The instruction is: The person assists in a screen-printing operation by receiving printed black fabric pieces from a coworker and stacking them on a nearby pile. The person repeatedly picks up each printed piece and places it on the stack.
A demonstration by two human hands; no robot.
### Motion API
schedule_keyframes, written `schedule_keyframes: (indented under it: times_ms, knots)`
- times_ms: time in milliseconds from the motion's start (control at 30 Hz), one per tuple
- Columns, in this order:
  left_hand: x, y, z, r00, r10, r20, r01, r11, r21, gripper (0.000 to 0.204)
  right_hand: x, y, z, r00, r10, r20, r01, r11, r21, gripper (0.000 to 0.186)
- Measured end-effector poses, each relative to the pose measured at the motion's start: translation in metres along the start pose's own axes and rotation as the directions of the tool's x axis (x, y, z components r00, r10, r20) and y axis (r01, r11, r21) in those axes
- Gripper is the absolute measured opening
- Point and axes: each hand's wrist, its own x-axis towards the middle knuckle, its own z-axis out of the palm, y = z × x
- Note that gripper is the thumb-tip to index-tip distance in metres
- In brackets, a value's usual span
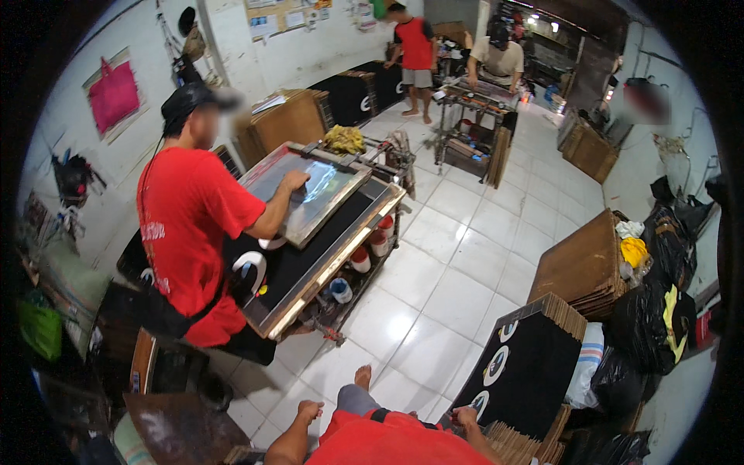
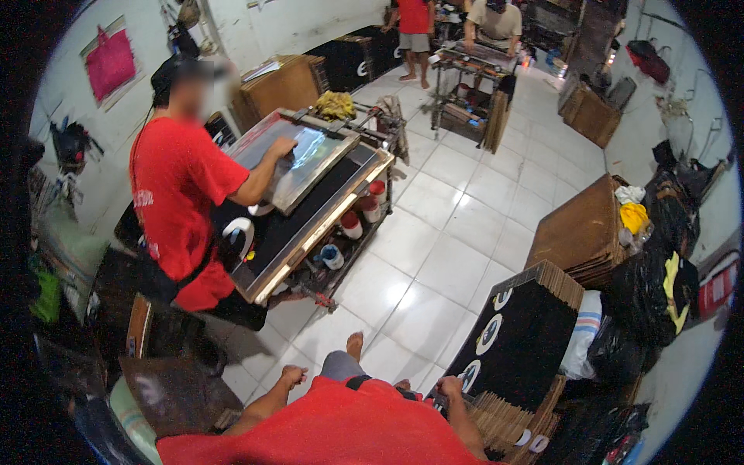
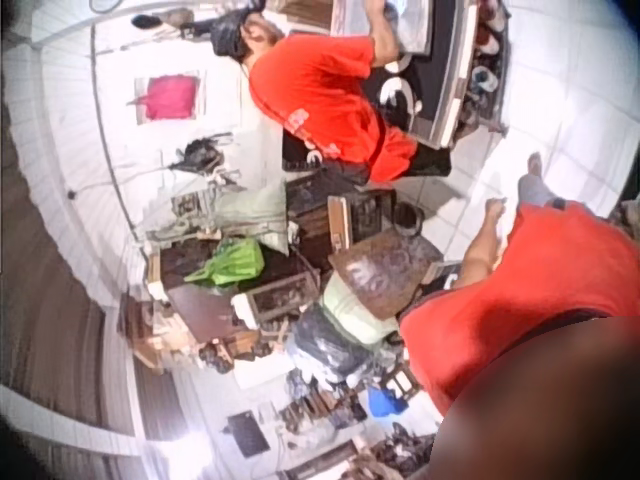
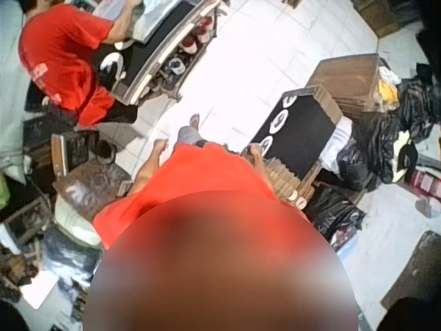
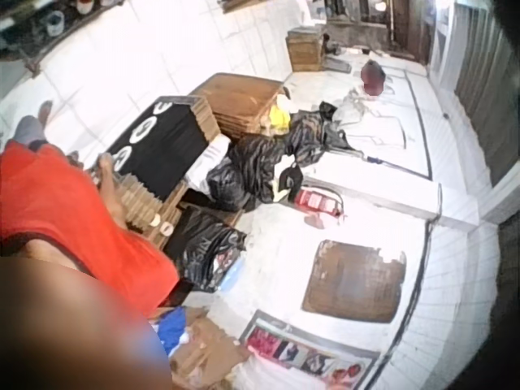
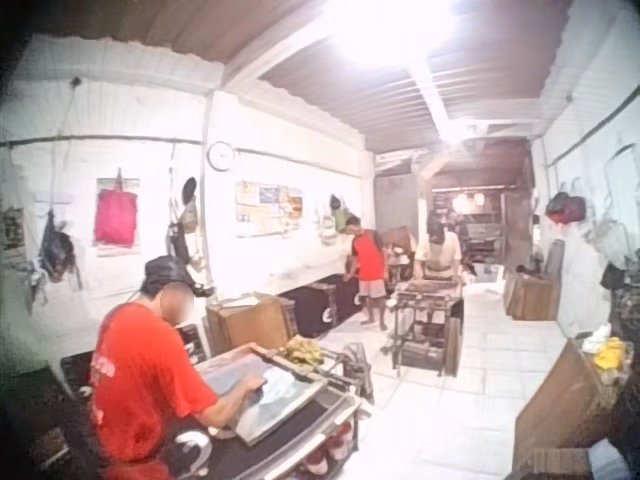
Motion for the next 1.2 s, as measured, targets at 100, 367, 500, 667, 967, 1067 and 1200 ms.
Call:
schedule_keyframes:
  times_ms: [100,367,500,667,967,1067,1200]
  knots:
    - [0.023,0.017,-0.013,1.0,0.011,0.025,-0.007,0.99,-0.14,0.019,-0.004,-0.023,0.014,0.995,0.074,-0.063,-0.064,0.986,0.153,0.018]
    - [0.065,0.083,-0.046,0.996,0.071,0.045,-0.056,0.96,-0.273,0.024,-0.018,-0.098,0.045,0.993,0.012,-0.115,0.019,0.963,0.269,0.011]
    - [0.069,0.087,-0.063,0.999,0.048,0.025,-0.041,0.971,-0.237,0.022,-0.013,-0.123,0.051,0.987,0.033,-0.156,0.02,0.944,0.329,0.008]
    - [0.088,0.077,-0.078,0.996,-0.068,-0.057,0.04,0.921,-0.389,0.016,-0.006,-0.125,0.059,0.989,0.032,-0.144,0.022,0.935,0.355,0.01]
    - [0.103,0.134,-0.157,0.907,-0.182,-0.381,-0.272,0.438,-0.857,0.029,0.003,-0.163,0.101,0.978,-0.191,0.086,0.203,0.968,-0.147,0.009]
    - [0.107,0.152,-0.166,0.91,-0.187,-0.37,-0.271,0.406,-0.873,0.029,0.01,-0.247,0.152,0.836,-0.472,0.28,0.547,0.766,-0.338,0.011]
    - [0.083,0.169,-0.188,0.908,-0.179,-0.379,-0.261,0.465,-0.846,0.019,0.017,-0.386,0.246,0.857,-0.366,0.363,0.407,0.912,-0.042,0.01]
